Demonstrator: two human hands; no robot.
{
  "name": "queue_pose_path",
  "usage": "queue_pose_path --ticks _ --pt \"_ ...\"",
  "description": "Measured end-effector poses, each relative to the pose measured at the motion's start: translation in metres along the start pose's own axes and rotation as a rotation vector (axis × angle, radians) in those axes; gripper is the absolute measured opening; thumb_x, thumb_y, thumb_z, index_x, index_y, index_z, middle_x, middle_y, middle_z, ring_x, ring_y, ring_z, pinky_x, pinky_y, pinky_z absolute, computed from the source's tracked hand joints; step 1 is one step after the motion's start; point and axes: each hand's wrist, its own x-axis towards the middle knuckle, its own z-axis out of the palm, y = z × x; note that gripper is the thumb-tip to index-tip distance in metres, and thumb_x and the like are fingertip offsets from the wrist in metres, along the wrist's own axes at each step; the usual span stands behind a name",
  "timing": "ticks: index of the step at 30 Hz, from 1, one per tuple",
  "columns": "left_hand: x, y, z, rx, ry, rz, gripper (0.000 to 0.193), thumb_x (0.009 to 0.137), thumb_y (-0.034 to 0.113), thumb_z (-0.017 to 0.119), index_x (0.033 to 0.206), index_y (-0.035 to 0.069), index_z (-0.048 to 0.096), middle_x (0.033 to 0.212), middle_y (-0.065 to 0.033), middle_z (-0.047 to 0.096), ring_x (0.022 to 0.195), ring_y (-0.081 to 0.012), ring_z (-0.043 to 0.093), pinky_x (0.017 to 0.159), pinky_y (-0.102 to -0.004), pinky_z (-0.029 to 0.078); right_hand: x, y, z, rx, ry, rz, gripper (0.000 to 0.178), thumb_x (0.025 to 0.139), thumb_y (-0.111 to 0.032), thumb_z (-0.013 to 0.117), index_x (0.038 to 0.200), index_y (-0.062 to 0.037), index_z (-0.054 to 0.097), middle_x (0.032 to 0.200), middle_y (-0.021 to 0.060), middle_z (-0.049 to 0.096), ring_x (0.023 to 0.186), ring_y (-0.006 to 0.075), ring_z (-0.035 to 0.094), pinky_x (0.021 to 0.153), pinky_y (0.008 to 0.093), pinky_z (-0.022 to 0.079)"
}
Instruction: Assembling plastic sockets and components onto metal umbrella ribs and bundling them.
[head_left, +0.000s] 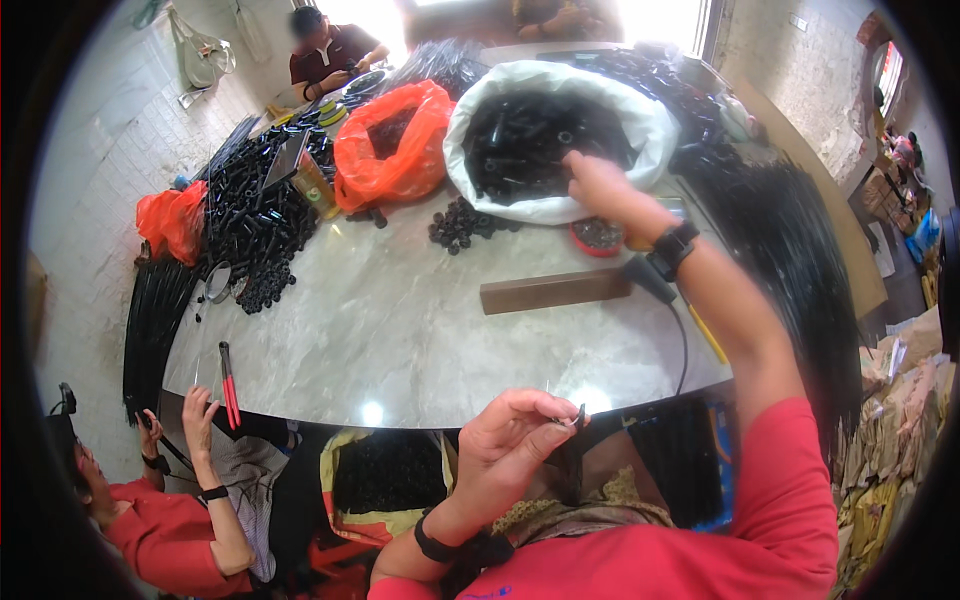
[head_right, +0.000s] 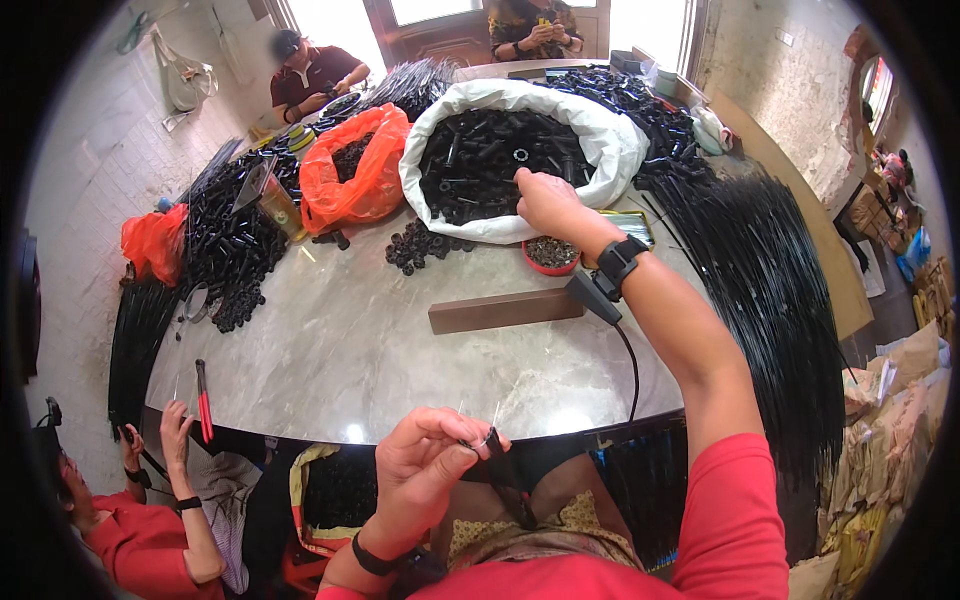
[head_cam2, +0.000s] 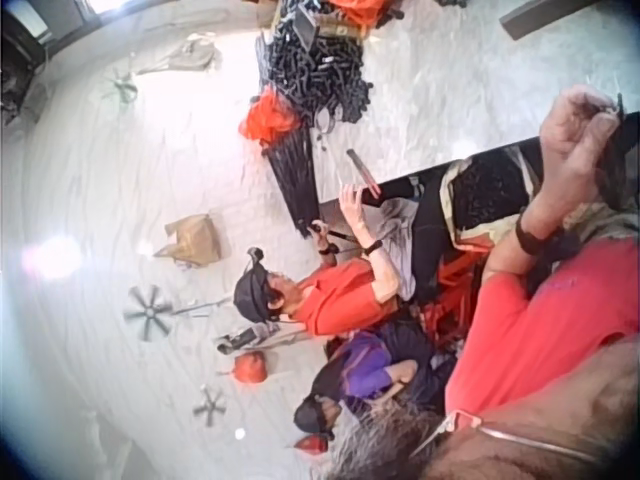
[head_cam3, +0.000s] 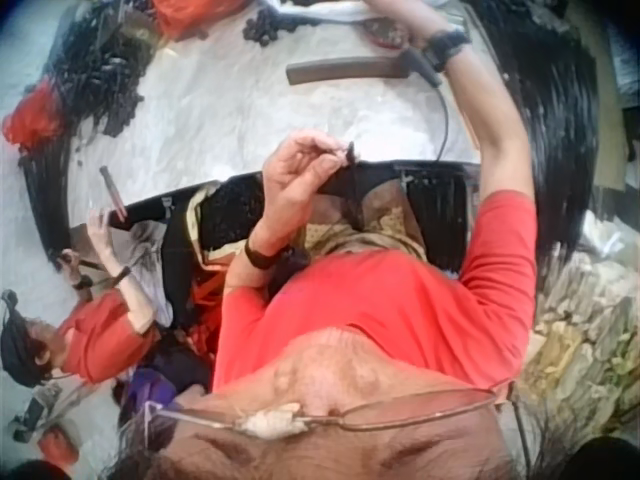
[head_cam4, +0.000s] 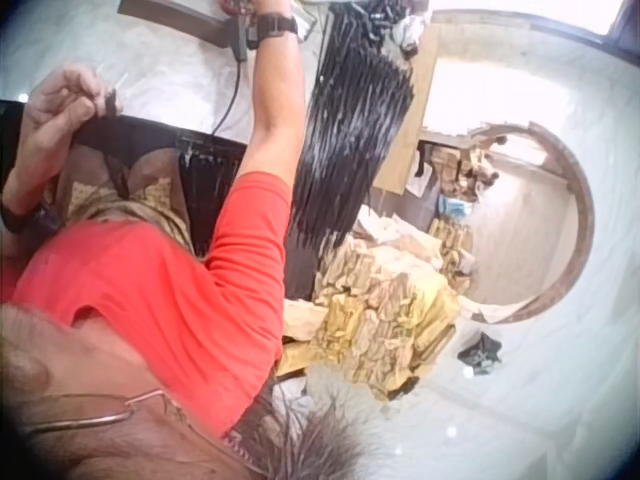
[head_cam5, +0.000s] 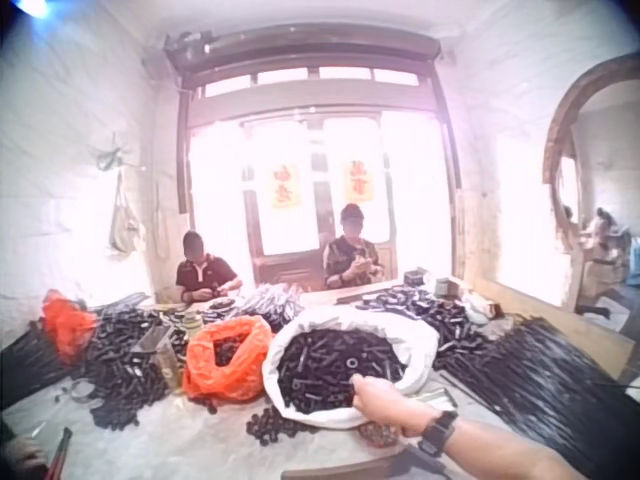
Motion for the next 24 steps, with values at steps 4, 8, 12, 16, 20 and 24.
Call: queue_pose_path --ticks 4,8,12,16,20,24 --pt "-0.006 0.002 0.007 0.016 0.030 -0.002 0.020 0.094 -0.006 0.058 0.114 -0.002 0.057 0.108 -0.0119 0.065 0.105 -0.0180 0.063 0.096 -0.0319 0.051 -0.020 -0.025 -0.050 0.419 -0.164 0.141 0.034 0.085 -0.012 0.055 0.116 -0.0022 0.064 0.090 0.0147 0.067 0.084 0.0262 0.067 0.072 0.0394 0.053" --pt "-0.006 0.000 0.016 0.049 0.017 -0.002 0.020 0.093 -0.006 0.059 0.113 -0.002 0.057 0.107 -0.0124 0.065 0.104 -0.0188 0.064 0.096 -0.0322 0.051 -0.039 -0.009 -0.074 0.968 -0.155 0.293 0.023 0.095 -0.019 0.059 0.114 -0.0075 0.066 0.079 -0.0015 0.058 0.062 0.0019 0.049 0.049 0.0165 0.040" --pt "-0.007 0.001 0.023 0.092 0.109 -0.002 0.017 0.092 0.001 0.064 0.107 -0.001 0.056 0.095 -0.0122 0.065 0.091 -0.0242 0.065 0.091 -0.0422 0.052 -0.083 -0.029 -0.109 1.230 -0.214 0.157 0.029 0.095 -0.019 0.064 0.119 -0.0043 0.062 0.086 0.0002 0.063 0.068 0.0035 0.056 0.053 0.0157 0.044" --pt "-0.009 0.001 0.025 0.115 0.114 0.023 0.019 0.092 0.005 0.065 0.108 -0.001 0.056 0.092 -0.0108 0.065 0.090 -0.0242 0.066 0.089 -0.0418 0.052 -0.139 -0.063 -0.144 1.326 -0.237 0.029 0.033 0.096 -0.019 0.063 0.124 -0.0039 0.059 0.086 0.0021 0.066 0.071 0.0066 0.062 0.059 0.0183 0.049" --pt "-0.012 -0.001 0.030 0.103 0.104 0.040 0.019 0.092 0.004 0.065 0.108 0.000 0.056 0.091 -0.0104 0.066 0.090 -0.0233 0.066 0.089 -0.0419 0.053 -0.178 -0.072 -0.147 1.348 -0.309 -0.014 0.030 0.096 -0.019 0.063 0.120 -0.0014 0.060 0.091 0.0092 0.071 0.076 0.0098 0.067 0.061 0.0213 0.050" --pt "-0.016 -0.001 0.039 0.104 0.079 0.037 0.020 0.092 0.005 0.065 0.109 0.000 0.055 0.092 -0.0096 0.065 0.089 -0.0221 0.065 0.089 -0.0417 0.053 -0.201 -0.082 -0.148 1.390 -0.294 0.045 0.027 0.095 -0.018 0.064 0.116 -0.0005 0.061 0.090 0.0086 0.071 0.073 0.0104 0.067 0.061 0.0213 0.050"
